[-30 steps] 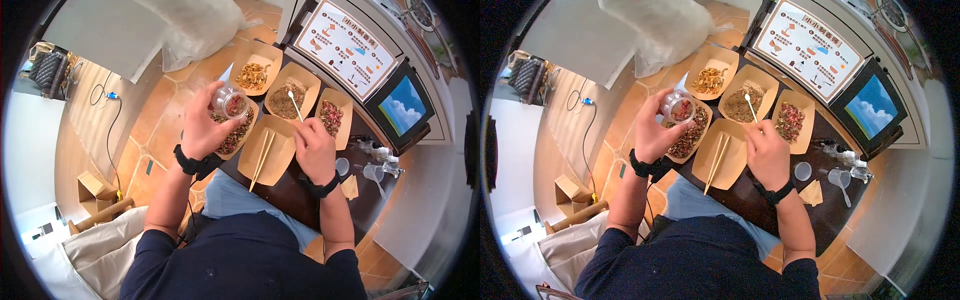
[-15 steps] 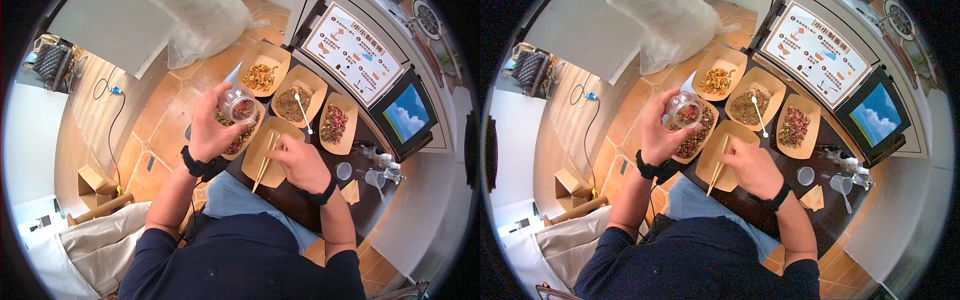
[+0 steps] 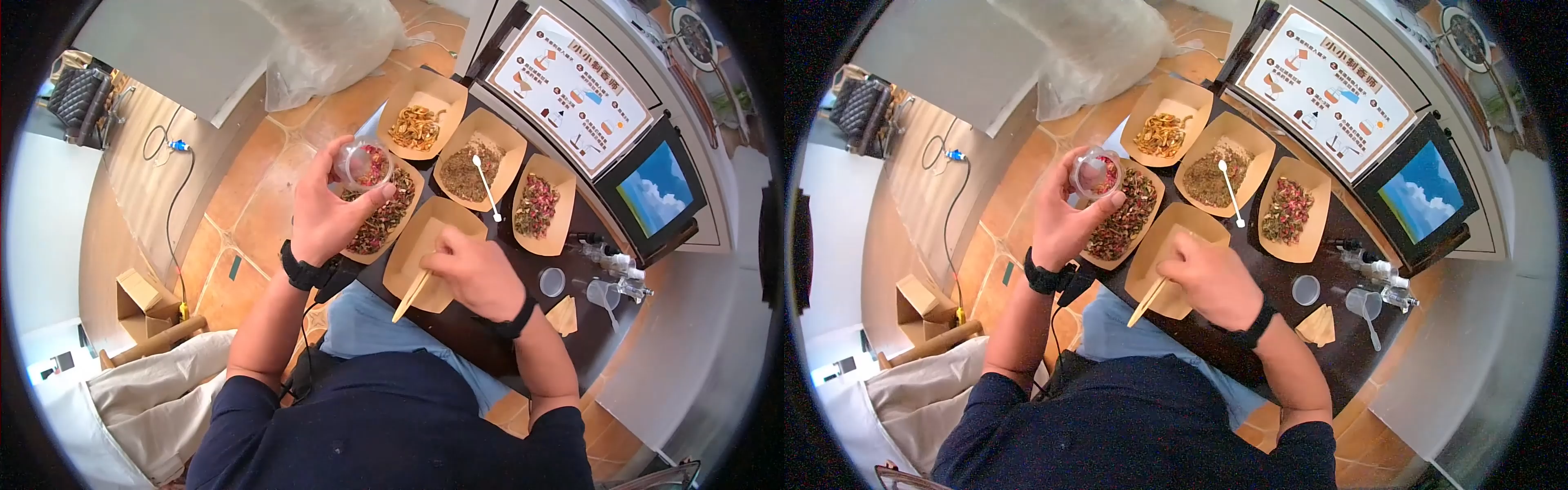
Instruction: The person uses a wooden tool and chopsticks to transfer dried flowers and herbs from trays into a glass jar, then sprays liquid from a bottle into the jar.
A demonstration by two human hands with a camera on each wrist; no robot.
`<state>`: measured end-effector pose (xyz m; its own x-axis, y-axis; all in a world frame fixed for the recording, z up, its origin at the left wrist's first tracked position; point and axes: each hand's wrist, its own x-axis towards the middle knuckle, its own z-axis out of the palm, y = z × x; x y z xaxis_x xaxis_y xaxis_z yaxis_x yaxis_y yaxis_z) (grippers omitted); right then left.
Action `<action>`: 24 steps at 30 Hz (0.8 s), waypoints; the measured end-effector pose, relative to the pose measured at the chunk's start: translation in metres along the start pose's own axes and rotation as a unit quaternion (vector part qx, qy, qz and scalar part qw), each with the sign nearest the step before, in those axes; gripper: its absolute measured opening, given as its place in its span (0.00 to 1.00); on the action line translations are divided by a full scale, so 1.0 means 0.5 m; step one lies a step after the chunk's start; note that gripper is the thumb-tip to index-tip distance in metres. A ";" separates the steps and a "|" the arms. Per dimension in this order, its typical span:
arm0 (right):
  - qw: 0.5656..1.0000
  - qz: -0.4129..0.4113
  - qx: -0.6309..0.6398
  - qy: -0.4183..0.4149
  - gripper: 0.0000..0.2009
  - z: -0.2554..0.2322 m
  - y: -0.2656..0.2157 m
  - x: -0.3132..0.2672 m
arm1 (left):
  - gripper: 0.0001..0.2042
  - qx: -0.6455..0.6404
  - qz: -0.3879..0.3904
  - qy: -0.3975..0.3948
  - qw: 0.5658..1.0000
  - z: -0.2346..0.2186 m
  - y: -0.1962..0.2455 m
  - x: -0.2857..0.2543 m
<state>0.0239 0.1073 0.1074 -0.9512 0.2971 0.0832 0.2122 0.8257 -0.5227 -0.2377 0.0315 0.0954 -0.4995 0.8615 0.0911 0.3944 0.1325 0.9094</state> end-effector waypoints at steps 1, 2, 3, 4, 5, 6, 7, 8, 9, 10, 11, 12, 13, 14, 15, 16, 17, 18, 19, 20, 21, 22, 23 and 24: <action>0.997 0.023 0.065 0.033 0.08 -0.021 -0.003 -0.002 | 0.38 0.000 -0.004 0.004 1.000 -0.001 0.003 -0.001; 0.988 0.047 0.129 0.067 0.10 -0.039 -0.001 -0.003 | 0.38 -0.002 -0.006 0.006 1.000 -0.002 0.009 -0.001; 0.981 0.041 0.159 0.107 0.14 -0.051 0.008 -0.004 | 0.38 0.023 -0.008 0.016 1.000 -0.004 0.016 0.000; 0.981 0.041 0.158 0.104 0.14 -0.069 0.014 -0.002 | 0.38 0.048 -0.009 0.025 0.999 -0.003 0.018 0.001; 0.969 0.075 0.187 0.144 0.12 -0.089 0.018 0.000 | 0.38 0.045 -0.010 0.026 0.999 -0.002 0.015 0.003; 0.953 0.110 0.215 0.183 0.11 -0.102 0.026 0.004 | 0.38 0.051 -0.006 0.032 0.998 0.000 0.011 0.004; 0.948 0.091 0.200 0.229 0.10 -0.102 0.049 0.013 | 0.38 0.058 -0.002 0.039 0.998 0.002 0.008 0.005; 0.941 0.071 0.185 0.275 0.09 -0.099 0.069 0.023 | 0.38 0.055 -0.004 0.039 0.998 0.002 0.006 0.006; 0.896 0.109 0.312 0.296 0.07 -0.100 0.070 0.034 | 0.38 0.049 -0.006 0.036 0.998 0.002 0.006 0.007; 0.898 0.110 0.309 0.293 0.07 -0.107 0.077 0.044 | 0.39 0.043 -0.008 0.033 0.998 0.001 0.006 0.008; 0.902 0.131 0.281 0.301 0.08 -0.118 0.087 0.057 | 0.39 0.039 -0.010 0.034 0.999 -0.001 0.008 0.008; 0.905 0.150 0.253 0.309 0.09 -0.126 0.098 0.071 | 0.39 0.029 -0.019 0.029 0.999 -0.005 0.010 0.009; 0.902 0.160 0.246 0.317 0.11 -0.126 0.109 0.086 | 0.39 0.019 -0.028 0.025 0.999 -0.007 0.008 0.010; 0.903 0.161 0.244 0.314 0.11 -0.128 0.120 0.103 | 0.39 0.016 -0.030 0.025 0.999 -0.009 0.001 0.011; 0.906 0.167 0.229 0.314 0.12 -0.129 0.132 0.120 | 0.40 0.026 -0.023 0.035 0.999 -0.009 -0.006 0.013; 0.909 0.173 0.215 0.313 0.12 -0.132 0.143 0.137 | 0.40 0.036 -0.016 0.045 0.998 -0.008 -0.012 0.013; 0.910 0.188 0.224 0.293 0.10 -0.143 0.148 0.153 | 0.40 0.034 -0.019 0.045 0.998 -0.008 -0.011 0.013; 0.912 0.189 0.223 0.289 0.10 -0.142 0.166 0.167 | 0.40 0.042 -0.016 0.042 0.998 -0.009 -0.008 0.012; 0.912 0.183 0.223 0.293 0.10 -0.138 0.189 0.183 | 0.40 0.051 -0.011 0.042 0.998 -0.010 -0.005 0.012; 0.912 0.177 0.222 0.297 0.09 -0.135 0.209 0.200 | 0.40 0.049 -0.014 0.047 0.998 -0.011 -0.006 0.013; 0.913 0.170 0.224 0.296 0.10 -0.136 0.219 0.215 | 0.39 0.056 0.008 0.050 0.997 -0.010 -0.007 0.013; 0.915 0.169 0.223 0.291 0.10 -0.136 0.237 0.230 | 0.38 0.062 0.030 0.052 0.996 -0.010 -0.008 0.013; 0.930 0.167 0.206 0.256 0.10 -0.137 0.258 0.242 | 0.38 0.060 0.028 0.055 0.996 -0.010 -0.009 0.013; 0.943 0.164 0.188 0.221 0.10 -0.141 0.266 0.255 | 0.38 0.044 0.019 0.049 0.998 -0.011 -0.009 0.014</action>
<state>-0.0534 0.2889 0.1081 -0.6437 0.7468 0.1672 0.3052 0.4508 -0.8388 -0.2470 0.0344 0.0940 -0.5535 0.8157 0.1682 0.4792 0.1468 0.8653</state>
